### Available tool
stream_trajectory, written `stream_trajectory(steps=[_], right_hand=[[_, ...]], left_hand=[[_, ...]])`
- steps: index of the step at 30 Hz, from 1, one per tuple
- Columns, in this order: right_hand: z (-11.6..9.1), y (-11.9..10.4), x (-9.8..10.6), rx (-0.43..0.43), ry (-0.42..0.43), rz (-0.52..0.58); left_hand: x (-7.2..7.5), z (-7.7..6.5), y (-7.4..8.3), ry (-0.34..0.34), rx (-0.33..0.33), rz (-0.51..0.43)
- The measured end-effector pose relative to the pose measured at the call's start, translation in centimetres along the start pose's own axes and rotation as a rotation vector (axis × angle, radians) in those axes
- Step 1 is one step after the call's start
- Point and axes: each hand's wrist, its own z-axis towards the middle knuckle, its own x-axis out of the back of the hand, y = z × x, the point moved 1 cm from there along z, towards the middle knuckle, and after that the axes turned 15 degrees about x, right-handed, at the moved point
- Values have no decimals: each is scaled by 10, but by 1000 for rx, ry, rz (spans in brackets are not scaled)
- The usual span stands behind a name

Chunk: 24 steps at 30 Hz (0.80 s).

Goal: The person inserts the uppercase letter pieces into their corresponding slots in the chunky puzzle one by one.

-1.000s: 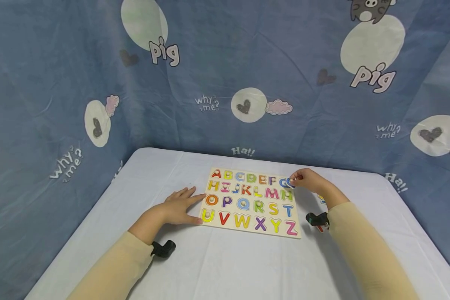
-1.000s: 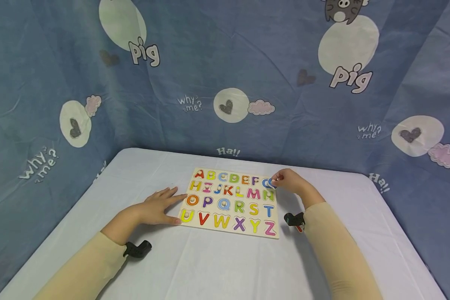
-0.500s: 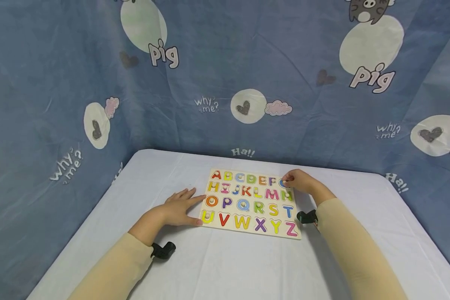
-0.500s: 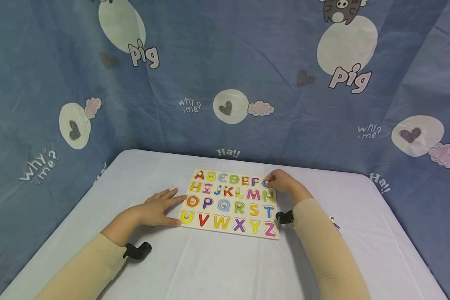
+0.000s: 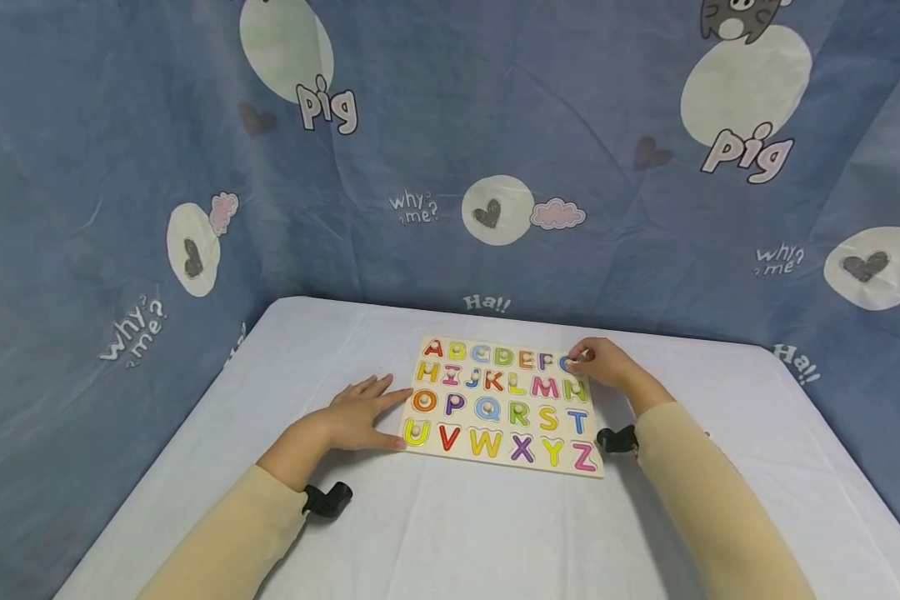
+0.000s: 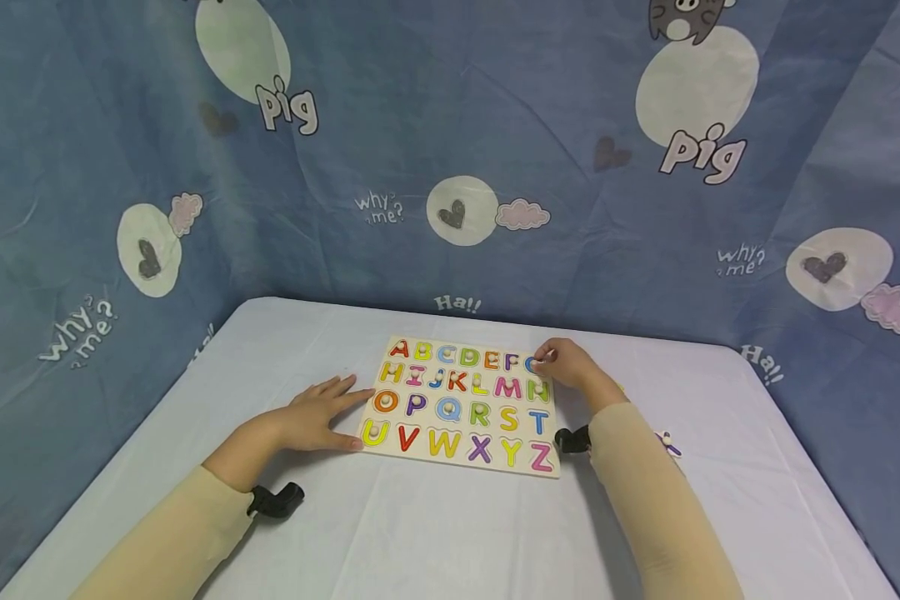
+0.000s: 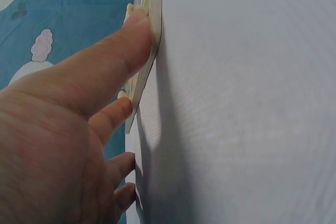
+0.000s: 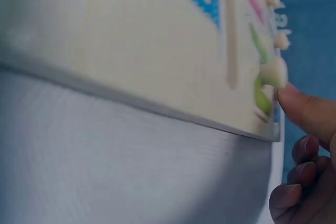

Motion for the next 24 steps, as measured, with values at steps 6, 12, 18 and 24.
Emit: stream_trajectory(steps=[6, 12, 18, 24], right_hand=[[-20, -6, 17, -10, 12, -42], [-47, -13, 40, 17, 11, -32], [-77, -12, 61, 54, 21, -11], [-100, 0, 73, 84, 67, -25]], left_hand=[[-1, 1, 1, -11, -5, -1], [0, 1, 0, -16, -1, 0], [1, -1, 1, -12, -12, -3], [2, -1, 2, -18, -8, 2]])
